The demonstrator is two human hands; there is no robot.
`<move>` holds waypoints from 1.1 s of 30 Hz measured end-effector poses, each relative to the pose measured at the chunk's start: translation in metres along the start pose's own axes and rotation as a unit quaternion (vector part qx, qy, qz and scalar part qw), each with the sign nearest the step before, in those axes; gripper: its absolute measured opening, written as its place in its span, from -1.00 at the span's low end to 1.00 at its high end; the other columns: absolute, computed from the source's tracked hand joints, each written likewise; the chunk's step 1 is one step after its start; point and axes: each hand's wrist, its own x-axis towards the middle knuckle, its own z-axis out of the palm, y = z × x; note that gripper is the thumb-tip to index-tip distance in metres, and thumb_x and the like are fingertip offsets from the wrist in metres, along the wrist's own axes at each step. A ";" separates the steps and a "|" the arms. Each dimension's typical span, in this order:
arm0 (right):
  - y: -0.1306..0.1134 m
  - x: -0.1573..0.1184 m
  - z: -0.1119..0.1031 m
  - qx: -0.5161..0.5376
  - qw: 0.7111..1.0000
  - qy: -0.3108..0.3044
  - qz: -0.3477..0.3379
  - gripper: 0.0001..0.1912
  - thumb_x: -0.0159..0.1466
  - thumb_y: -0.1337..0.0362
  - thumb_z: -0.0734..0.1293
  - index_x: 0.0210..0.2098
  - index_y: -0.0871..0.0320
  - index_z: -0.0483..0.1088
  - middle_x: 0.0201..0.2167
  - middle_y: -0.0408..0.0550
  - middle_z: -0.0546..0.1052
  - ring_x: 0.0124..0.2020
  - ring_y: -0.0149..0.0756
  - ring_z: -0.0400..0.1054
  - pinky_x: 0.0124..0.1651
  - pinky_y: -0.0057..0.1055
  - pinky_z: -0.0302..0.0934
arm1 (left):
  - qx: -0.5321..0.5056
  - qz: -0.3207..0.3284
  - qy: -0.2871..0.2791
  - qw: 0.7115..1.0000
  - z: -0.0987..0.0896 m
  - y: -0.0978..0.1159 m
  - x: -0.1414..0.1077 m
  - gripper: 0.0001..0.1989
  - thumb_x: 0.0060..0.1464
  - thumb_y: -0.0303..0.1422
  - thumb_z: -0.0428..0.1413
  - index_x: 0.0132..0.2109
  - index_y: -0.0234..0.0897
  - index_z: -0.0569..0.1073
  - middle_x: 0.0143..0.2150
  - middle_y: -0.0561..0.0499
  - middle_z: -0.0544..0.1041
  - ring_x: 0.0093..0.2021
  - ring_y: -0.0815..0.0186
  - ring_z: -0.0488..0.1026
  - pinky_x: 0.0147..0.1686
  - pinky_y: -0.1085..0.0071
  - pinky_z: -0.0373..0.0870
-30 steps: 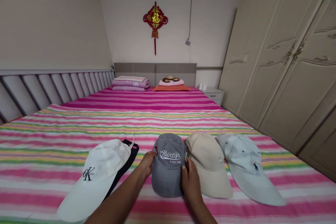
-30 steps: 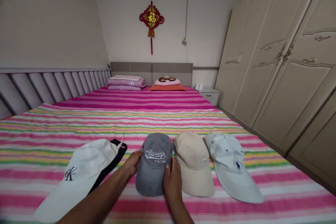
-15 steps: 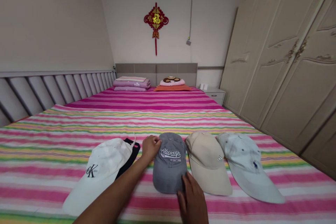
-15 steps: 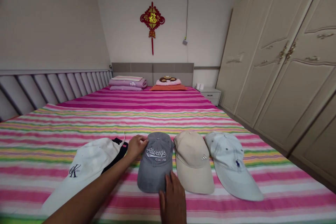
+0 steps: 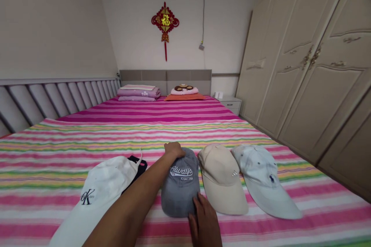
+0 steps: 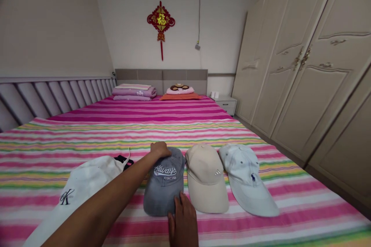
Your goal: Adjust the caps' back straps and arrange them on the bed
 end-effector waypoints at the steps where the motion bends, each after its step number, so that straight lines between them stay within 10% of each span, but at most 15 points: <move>1: 0.000 0.000 0.000 0.000 1.000 -0.002 -0.001 -0.59 0.18 0.20 0.20 0.02 0.16 0.22 0.00 0.16 0.39 -0.02 -0.05 0.28 -0.09 -0.17 0.26 | 0.006 0.000 -0.011 1.000 0.000 0.001 0.001 -0.65 -0.18 -0.22 0.16 -0.24 -0.36 0.46 -0.17 -0.20 0.50 -0.11 0.11 0.40 -0.10 0.15 0.20; 24: -0.007 0.002 -0.007 0.007 0.998 0.010 -0.068 -0.66 0.15 0.26 0.25 -0.06 0.16 0.29 -0.11 0.11 0.48 -0.13 -0.08 0.37 -0.11 -0.12 0.23 | 0.004 0.005 -0.026 1.000 -0.021 0.004 -0.001 -0.71 0.00 -0.22 0.07 -0.19 -0.34 0.41 -0.15 -0.07 0.46 -0.14 0.26 0.40 -0.17 0.23 0.32; 28: -0.008 0.016 -0.014 0.146 0.988 0.000 0.057 -0.68 0.16 0.24 0.21 -0.09 0.15 0.31 0.00 0.14 0.39 -0.03 -0.09 0.29 -0.05 -0.16 0.18 | -0.011 0.007 -0.026 1.000 -0.022 0.002 -0.002 -0.72 -0.02 -0.23 0.09 -0.23 -0.35 0.42 -0.21 -0.06 0.49 -0.21 0.28 0.43 -0.25 0.28 0.35; 33: 0.002 0.074 -0.020 0.358 0.892 0.010 0.276 -0.79 0.12 0.22 0.15 -0.28 0.14 0.30 -0.28 0.04 0.50 -0.21 -0.13 0.37 -0.15 -0.22 0.21 | -0.039 0.015 -0.009 0.999 -0.027 0.000 -0.005 -0.74 -0.12 -0.25 0.12 -0.30 -0.37 0.45 -0.28 -0.10 0.51 -0.29 0.28 0.44 -0.34 0.34 0.34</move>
